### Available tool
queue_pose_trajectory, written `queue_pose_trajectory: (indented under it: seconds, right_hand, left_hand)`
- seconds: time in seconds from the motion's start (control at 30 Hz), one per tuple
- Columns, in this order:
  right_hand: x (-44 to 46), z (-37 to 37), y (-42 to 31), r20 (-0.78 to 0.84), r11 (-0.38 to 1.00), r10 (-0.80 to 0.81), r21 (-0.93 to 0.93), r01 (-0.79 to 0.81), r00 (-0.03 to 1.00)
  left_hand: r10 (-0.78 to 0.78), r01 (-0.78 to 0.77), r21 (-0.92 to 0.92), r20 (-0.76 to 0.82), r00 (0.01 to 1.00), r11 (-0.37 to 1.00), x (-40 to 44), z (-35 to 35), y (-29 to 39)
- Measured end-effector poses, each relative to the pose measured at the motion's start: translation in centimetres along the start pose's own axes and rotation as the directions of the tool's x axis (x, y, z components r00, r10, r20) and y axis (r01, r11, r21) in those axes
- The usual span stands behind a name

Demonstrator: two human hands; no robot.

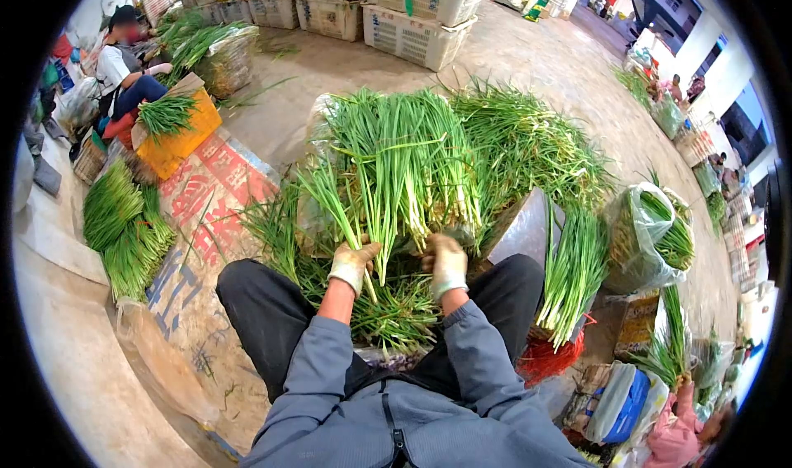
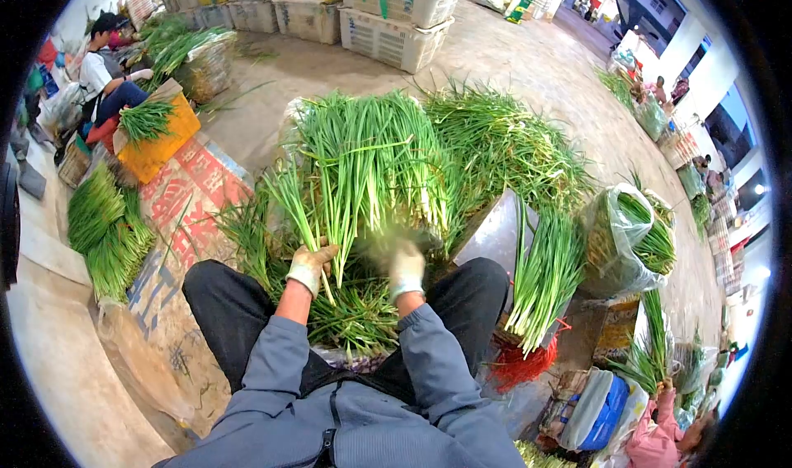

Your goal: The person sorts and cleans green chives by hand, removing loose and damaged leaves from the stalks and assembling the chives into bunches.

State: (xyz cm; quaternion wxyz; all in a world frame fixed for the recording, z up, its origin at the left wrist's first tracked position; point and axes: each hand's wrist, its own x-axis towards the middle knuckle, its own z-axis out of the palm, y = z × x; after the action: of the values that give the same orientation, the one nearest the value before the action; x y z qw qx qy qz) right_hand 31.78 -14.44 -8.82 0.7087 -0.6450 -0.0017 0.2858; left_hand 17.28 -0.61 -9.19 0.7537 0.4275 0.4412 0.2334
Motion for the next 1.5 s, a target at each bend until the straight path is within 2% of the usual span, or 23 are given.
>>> queue_pose_trajectory:
  seconds: [0.07,0.13,0.2,0.27,0.3,0.4,0.47,0.53,0.57,0.67,0.77,0.87,0.9,1.0,1.13,1.2,1.23,1.27,1.3,1.33,1.37,1.47,1.5]
  right_hand:
    - [-1.7,2.0,-0.3,0.234,0.968,0.152,-0.233,-0.096,0.96]
    - [-1.6,2.6,0.1,0.369,0.954,0.213,-0.277,-0.111,0.905]
    - [-1.6,3.2,0.4,0.268,0.977,0.148,-0.187,-0.1,0.952]
    - [-2.0,3.0,0.4,0.292,0.995,0.064,-0.088,-0.039,0.954]
    - [-2.0,3.0,0.4,0.285,0.989,-0.043,-0.125,0.081,0.958]
    - [-2.2,2.6,0.5,0.364,0.973,0.001,-0.217,0.083,0.931]
    - [-1.9,3.2,0.3,0.392,0.87,-0.013,-0.45,0.204,0.92]
    - [-0.9,3.4,1.1,0.418,0.863,-0.063,-0.433,0.26,0.906]
    - [-0.6,3.2,1.4,0.419,0.864,-0.065,-0.431,0.261,0.906]
    - [-1.3,2.9,-0.2,0.4,0.914,0.071,-0.392,0.101,0.914]
    - [-1.4,2.5,-0.2,0.358,0.958,0.129,-0.286,-0.023,0.925]
    - [-1.3,2.4,0.4,0.362,0.966,0.067,-0.255,0.03,0.93]
    - [-1.0,2.6,0.9,0.366,0.953,-0.035,-0.267,0.142,0.93]
    - [-0.8,2.3,1.4,0.37,0.948,-0.015,-0.291,0.131,0.929]
    - [-1.3,2.1,1.4,0.422,0.972,-0.054,-0.186,0.145,0.905]
    - [-1.1,2.2,2.0,0.517,0.897,-0.172,-0.271,0.35,0.839]
    - [-2.7,2.6,-0.1,0.526,0.957,-0.04,-0.223,0.183,0.849]
    - [-3.0,2.5,-0.2,0.528,0.957,-0.039,-0.224,0.184,0.848]
    - [-3.3,2.1,-0.2,0.548,0.991,-0.02,-0.097,0.088,0.836]
    - [-3.9,1.9,-0.7,0.569,0.999,-0.005,0.03,-0.014,0.822]
    - [-4.7,1.1,-1.3,0.564,0.997,-0.062,0.006,0.071,0.823]
    - [-7.1,-0.4,-2.6,0.46,0.929,-0.14,0.367,-0.044,0.877]
    - [-7.2,-1.2,-2.9,0.456,0.917,-0.118,0.39,-0.079,0.882]
  left_hand:
    - [-0.016,0.015,0.025,0.047,0.999,1.0,0.0,0.3,0.0]
    - [-0.025,0.018,0.057,0.123,0.992,0.998,-0.2,0.0,0.0]
    - [-0.043,0.043,0.004,0.077,0.996,0.999,-0.1,-0.2,-0.2]
    - [-0.036,0.035,0.015,0.045,0.998,0.999,0.2,-0.5,-0.2]
    - [-0.037,0.038,-0.014,0.049,0.998,0.999,0.2,-0.6,-0.2]
    - [-0.004,0.003,0.004,0.134,0.991,1.0,0.7,-0.6,-1.1]
    - [0.04,-0.029,-0.057,0.202,0.978,0.998,1.2,-0.5,-2.1]
    - [0.035,-0.03,-0.026,0.208,0.977,0.999,0.1,-0.2,-1.1]
    - [0.037,-0.032,-0.025,0.208,0.977,0.999,0.2,-0.2,-0.9]
    - [0.044,-0.054,0.028,0.27,0.962,0.998,0.3,-0.3,-1.1]
    - [-0.034,0.045,-0.067,0.161,0.986,0.997,-0.4,-0.3,-0.5]
    - [-0.15,0.152,-0.011,0.077,0.986,0.988,-1.2,0.2,0.5]
    - [-0.133,0.134,-0.011,0.089,0.987,0.991,-1.0,0.4,0.3]
    - [-0.182,0.178,0.121,0.026,0.983,0.977,-1.5,0.8,0.5]
    - [-0.178,0.144,0.297,0.091,0.98,0.944,-0.2,0.3,-0.8]
    - [-0.14,0.103,0.22,0.158,0.977,0.97,0.9,0.1,-3.0]
    - [-0.101,0.086,0.086,0.184,0.978,0.993,1.0,0.4,-3.4]
    - [-0.057,0.069,-0.051,0.205,0.977,0.996,1.2,0.6,-3.7]
    - [-0.123,0.105,0.113,0.164,0.979,0.988,1.9,-0.6,-3.5]
    - [-0.181,0.19,-0.057,0.126,0.975,0.98,0.0,0.6,-1.3]
    - [-0.17,0.177,-0.044,0.126,0.977,0.983,-0.3,0.2,-0.3]
    - [-0.183,0.188,-0.125,0.051,0.982,0.974,0.2,-0.6,0.1]
    - [-0.168,0.179,-0.183,0.076,0.983,0.967,0.1,-0.6,0.2]
